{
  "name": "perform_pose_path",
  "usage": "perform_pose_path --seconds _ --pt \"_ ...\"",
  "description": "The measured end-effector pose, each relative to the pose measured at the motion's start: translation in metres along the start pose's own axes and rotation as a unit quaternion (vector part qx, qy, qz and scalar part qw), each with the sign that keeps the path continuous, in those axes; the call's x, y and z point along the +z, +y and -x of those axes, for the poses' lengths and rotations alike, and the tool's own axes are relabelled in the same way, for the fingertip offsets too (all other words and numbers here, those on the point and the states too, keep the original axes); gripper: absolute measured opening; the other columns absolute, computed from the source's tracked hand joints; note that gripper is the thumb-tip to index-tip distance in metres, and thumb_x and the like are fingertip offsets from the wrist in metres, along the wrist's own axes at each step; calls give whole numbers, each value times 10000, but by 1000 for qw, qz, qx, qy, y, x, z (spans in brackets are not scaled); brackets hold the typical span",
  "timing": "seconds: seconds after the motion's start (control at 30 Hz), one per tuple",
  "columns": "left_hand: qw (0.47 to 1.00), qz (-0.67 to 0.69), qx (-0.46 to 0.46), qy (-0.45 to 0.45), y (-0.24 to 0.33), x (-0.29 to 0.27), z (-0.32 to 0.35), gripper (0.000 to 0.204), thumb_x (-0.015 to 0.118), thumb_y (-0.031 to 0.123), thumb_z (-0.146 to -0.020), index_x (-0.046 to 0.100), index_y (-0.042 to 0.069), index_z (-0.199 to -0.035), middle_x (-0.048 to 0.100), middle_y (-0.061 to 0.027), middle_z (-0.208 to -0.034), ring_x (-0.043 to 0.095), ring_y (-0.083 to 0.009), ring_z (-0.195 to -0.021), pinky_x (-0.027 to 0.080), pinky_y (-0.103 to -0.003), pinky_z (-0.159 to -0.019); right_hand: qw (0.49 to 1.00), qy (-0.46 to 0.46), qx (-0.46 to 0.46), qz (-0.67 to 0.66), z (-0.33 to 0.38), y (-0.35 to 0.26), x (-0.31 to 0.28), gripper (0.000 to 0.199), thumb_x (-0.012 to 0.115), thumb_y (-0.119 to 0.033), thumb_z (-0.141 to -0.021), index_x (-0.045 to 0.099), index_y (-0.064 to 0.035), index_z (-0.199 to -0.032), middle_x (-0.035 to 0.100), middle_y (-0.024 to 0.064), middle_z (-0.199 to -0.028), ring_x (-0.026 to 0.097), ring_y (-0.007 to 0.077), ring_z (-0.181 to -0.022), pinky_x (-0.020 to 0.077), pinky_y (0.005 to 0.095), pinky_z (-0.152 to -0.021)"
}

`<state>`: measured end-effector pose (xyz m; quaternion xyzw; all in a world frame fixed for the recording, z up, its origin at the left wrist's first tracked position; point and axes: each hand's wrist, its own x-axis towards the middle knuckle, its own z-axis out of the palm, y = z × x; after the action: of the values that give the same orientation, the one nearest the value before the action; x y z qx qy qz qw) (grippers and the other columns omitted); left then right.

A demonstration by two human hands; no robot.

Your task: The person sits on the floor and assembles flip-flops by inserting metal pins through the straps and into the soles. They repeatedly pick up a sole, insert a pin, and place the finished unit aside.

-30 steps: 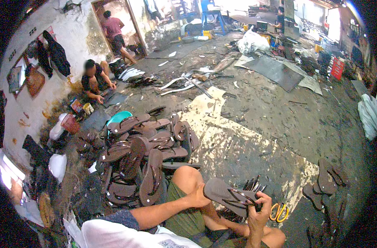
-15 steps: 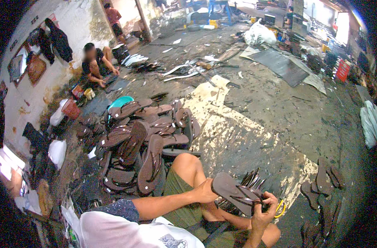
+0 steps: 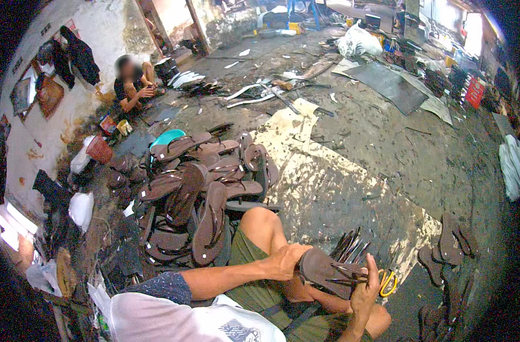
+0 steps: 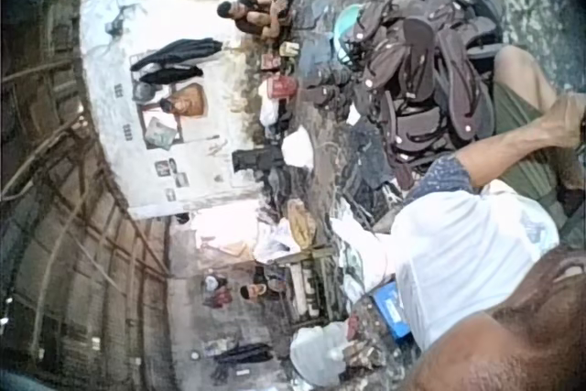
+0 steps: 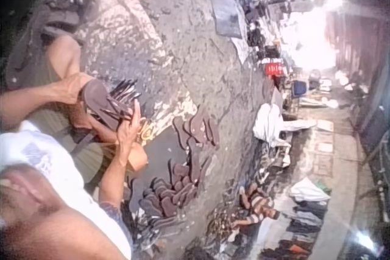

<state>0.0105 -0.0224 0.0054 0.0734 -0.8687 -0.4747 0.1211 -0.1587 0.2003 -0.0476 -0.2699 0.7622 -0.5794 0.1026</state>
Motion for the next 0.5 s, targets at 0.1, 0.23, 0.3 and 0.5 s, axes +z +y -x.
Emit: perform_pose_path --seconds 0.1,0.23,0.3,0.5 --pt "998 -34 -17 -43 -4 -1 3 614 654 -29 -703 559 -46 -1309 658 -269 -1174 599 -453 -1141 480 -476 -991 999 -19 44 12 -1 -2 -10 357 603 -238 -1046 682 47 -1246 732 187 -1149 694 268 -1039 524 354 -941" --pt "997 -41 59 -6 -19 8 16 605 684 -5 -734 555 -46 -1324 663 -243 -1165 599 -446 -1140 479 -482 -1000 999 12 0 47 -7 -19 -17 269 602 -181 -1033 737 41 -1101 744 180 -1106 695 267 -1044 526 366 -944" --pt "999 -14 41 -29 -30 5 14 605 729 75 -773 544 -54 -1335 642 -244 -1218 585 -444 -1175 469 -496 -1015 991 -27 -48 124 -13 -34 -19 246 610 -173 -1024 741 24 -1092 747 174 -1095 695 289 -1039 527 381 -944" --pt "982 -129 135 32 -8 8 -27 805 806 351 -811 461 15 -1456 428 -279 -1512 459 -445 -1372 389 -507 -1121 927 -162 -156 300 -43 -48 -32 338 669 -89 -875 664 -11 -1204 685 161 -1264 618 355 -1169 470 434 -1037"
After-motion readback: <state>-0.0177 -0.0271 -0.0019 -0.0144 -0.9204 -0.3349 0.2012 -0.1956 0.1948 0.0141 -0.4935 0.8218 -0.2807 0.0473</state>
